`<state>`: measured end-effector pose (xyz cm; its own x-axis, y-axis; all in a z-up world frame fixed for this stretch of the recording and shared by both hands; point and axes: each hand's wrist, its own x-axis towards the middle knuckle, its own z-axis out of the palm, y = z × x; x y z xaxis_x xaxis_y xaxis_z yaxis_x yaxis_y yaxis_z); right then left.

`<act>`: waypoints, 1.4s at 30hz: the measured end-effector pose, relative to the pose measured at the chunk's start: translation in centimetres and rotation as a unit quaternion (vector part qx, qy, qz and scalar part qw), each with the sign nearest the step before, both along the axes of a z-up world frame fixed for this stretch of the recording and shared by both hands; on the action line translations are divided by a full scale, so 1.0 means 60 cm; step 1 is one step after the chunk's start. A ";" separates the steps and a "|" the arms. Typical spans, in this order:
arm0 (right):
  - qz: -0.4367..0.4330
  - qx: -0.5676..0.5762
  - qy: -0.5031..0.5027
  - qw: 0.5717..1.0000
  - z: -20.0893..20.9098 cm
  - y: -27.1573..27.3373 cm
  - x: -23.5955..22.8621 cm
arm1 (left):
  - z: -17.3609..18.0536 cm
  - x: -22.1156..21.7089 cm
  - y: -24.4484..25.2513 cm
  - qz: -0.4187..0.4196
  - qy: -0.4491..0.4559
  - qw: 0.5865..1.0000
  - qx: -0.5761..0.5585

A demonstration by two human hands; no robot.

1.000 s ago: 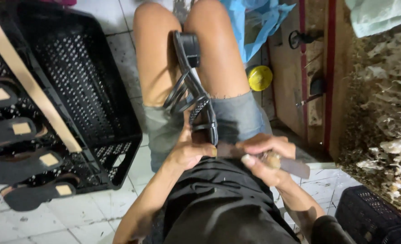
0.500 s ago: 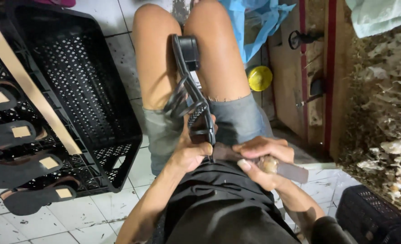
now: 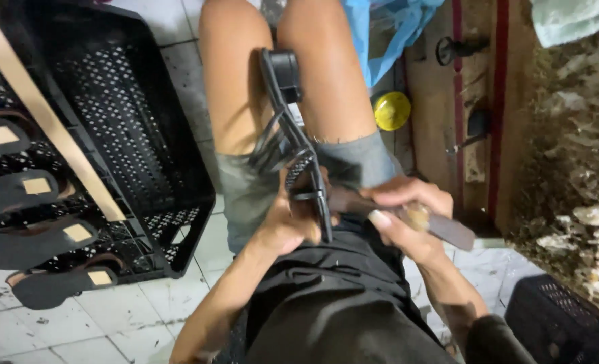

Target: Manually assembling sandals by inserting straps into soles and using a hand tool to secure them.

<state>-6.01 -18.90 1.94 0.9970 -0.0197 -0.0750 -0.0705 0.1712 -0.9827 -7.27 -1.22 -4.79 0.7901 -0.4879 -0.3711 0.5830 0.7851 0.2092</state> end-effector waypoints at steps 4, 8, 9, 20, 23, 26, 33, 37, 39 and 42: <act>0.032 -0.032 -0.010 0.999 0.016 -0.013 -0.010 | 0.002 0.012 -0.005 -0.001 -0.017 1.000 -0.018; 0.081 -0.053 -0.041 0.994 0.009 0.000 -0.007 | -0.024 -0.004 -0.005 -0.003 0.004 1.000 -0.006; 0.079 -0.055 -0.047 0.994 0.002 -0.001 -0.013 | -0.021 0.005 -0.003 -0.005 -0.001 1.000 -0.007; 0.056 -0.030 -0.019 0.998 0.001 -0.006 0.004 | -0.046 -0.012 -0.001 -0.012 0.011 0.995 0.095; 0.062 -0.019 -0.027 0.998 -0.017 0.007 0.009 | -0.063 -0.024 -0.007 -0.017 0.028 0.995 0.099; 0.072 -0.015 -0.032 0.997 -0.005 0.019 0.026 | -0.022 0.023 0.007 -0.055 0.000 0.991 0.125; 0.080 -0.004 -0.030 0.996 -0.004 0.021 0.045 | -0.050 0.010 0.010 -0.055 0.006 0.993 0.106; 0.114 -0.059 -0.043 0.991 -0.021 -0.010 0.065 | -0.052 -0.002 0.016 -0.042 0.007 0.998 0.051; 0.129 -0.069 -0.059 0.987 -0.015 -0.019 0.112 | -0.036 0.010 0.020 -0.012 0.015 1.000 0.015; 0.098 -0.263 -0.073 0.957 0.017 0.002 0.192 | 0.013 0.039 0.044 -0.002 -0.005 1.000 -0.029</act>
<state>5.50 -18.77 2.96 0.9844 0.1727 0.0345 0.0944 -0.3521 -0.9312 -4.93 1.41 -3.99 0.7915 -0.5117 -0.3341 0.5847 0.7932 0.1703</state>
